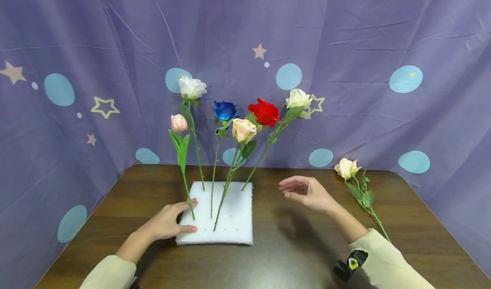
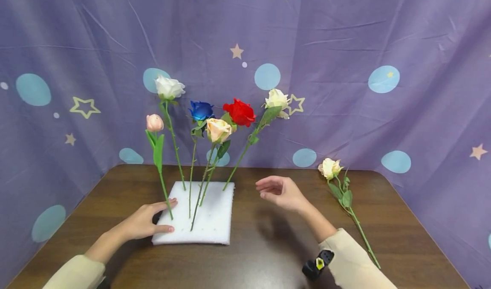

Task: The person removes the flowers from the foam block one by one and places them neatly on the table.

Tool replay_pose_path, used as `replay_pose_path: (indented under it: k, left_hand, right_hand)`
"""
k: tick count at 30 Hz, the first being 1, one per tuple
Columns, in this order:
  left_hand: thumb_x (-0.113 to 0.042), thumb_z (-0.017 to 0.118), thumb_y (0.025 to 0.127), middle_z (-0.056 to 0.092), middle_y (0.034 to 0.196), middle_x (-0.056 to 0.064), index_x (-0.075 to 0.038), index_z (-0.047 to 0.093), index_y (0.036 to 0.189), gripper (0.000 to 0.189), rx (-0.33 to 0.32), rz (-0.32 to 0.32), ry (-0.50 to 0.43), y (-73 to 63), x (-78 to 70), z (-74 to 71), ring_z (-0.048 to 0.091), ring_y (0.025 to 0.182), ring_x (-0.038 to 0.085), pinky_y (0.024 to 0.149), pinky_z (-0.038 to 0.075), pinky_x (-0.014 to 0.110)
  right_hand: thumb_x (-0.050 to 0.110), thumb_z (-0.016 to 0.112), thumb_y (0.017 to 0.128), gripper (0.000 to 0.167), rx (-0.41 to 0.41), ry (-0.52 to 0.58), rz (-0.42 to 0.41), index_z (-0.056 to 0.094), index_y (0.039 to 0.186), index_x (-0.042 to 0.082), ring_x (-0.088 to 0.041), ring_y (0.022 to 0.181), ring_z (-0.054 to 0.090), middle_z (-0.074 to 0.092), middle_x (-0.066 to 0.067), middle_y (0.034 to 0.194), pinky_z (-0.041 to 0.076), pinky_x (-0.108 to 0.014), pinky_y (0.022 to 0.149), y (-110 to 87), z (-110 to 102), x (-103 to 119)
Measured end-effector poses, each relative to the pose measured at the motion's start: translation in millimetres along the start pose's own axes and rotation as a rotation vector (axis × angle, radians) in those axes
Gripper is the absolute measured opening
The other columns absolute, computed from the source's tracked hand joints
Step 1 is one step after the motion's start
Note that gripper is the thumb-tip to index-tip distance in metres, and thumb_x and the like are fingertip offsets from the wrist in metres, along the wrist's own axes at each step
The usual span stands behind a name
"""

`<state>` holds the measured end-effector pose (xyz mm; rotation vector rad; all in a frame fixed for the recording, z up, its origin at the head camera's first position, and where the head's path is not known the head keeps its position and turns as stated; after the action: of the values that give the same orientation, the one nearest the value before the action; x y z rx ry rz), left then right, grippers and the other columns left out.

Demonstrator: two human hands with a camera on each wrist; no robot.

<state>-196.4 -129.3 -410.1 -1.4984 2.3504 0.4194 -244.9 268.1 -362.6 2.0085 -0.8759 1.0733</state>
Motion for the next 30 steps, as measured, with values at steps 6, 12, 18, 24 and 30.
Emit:
replay_pose_path:
  k: [6, 12, 18, 24, 30]
  left_hand:
    - [-0.043, 0.077, 0.077, 0.053, 0.141, 0.018, 0.0, 0.055, 0.134, 0.075, 0.004, 0.006, -0.009, 0.0, 0.0, -0.3, 0.051, 0.128, 0.041, 0.105, 0.044, 0.054]
    - [-0.044, 0.077, 0.077, 0.052, 0.142, 0.018, -0.001, 0.055, 0.134, 0.075, 0.001, 0.011, -0.011, -0.7, 0.1, 0.1, 0.051, 0.128, 0.041, 0.105, 0.043, 0.054]
    - [-0.043, 0.077, 0.077, 0.052, 0.142, 0.019, 0.0, 0.055, 0.134, 0.074, -0.005, 0.013, -0.02, -0.6, -0.7, -0.7, 0.051, 0.128, 0.042, 0.105, 0.043, 0.054]
    - [-0.042, 0.078, 0.077, 0.052, 0.141, 0.019, 0.0, 0.055, 0.133, 0.074, -0.009, 0.016, -0.022, -0.7, -0.8, -0.6, 0.051, 0.128, 0.042, 0.105, 0.043, 0.054]
    - [-0.041, 0.078, 0.076, 0.053, 0.141, 0.019, 0.001, 0.055, 0.133, 0.074, -0.013, 0.012, -0.025, -0.9, -0.3, -0.6, 0.052, 0.127, 0.042, 0.105, 0.043, 0.055]
  right_hand:
    - [-0.002, 0.066, 0.085, 0.03, 0.013, 0.043, -0.053, 0.061, 0.112, -0.012, 0.001, 0.089, 0.067, 0.068, -0.03, 0.105, 0.057, -0.019, 0.082, 5.7, 24, 1]
    - [-0.001, 0.066, 0.085, 0.025, -0.001, 0.063, -0.035, 0.063, 0.108, -0.009, -0.002, 0.088, 0.067, 0.068, -0.03, 0.104, 0.056, -0.019, 0.079, 9.8, 43, 0]
    - [-0.001, 0.064, 0.086, 0.025, 0.025, 0.104, -0.009, 0.062, 0.109, -0.01, 0.0, 0.087, 0.066, 0.067, -0.031, 0.104, 0.056, -0.018, 0.079, 16.5, 59, -1]
    - [0.001, 0.066, 0.086, 0.025, 0.046, 0.138, -0.004, 0.063, 0.11, -0.009, -0.009, 0.09, 0.068, 0.066, -0.033, 0.106, 0.055, -0.016, 0.079, 22.4, 75, 0]
    - [-0.001, 0.065, 0.086, 0.025, 0.065, 0.173, -0.026, 0.062, 0.109, -0.011, -0.023, 0.094, 0.07, 0.066, -0.035, 0.106, 0.057, -0.017, 0.079, 31.7, 88, 2]
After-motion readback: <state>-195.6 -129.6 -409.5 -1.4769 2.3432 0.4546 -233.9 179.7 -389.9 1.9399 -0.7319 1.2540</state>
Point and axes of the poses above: each hand's wrist, its own y-axis towards the middle knuckle, its own z-axis out of the palm, x = y × z, the point moved 2 cm from there along y, towards the middle knuckle
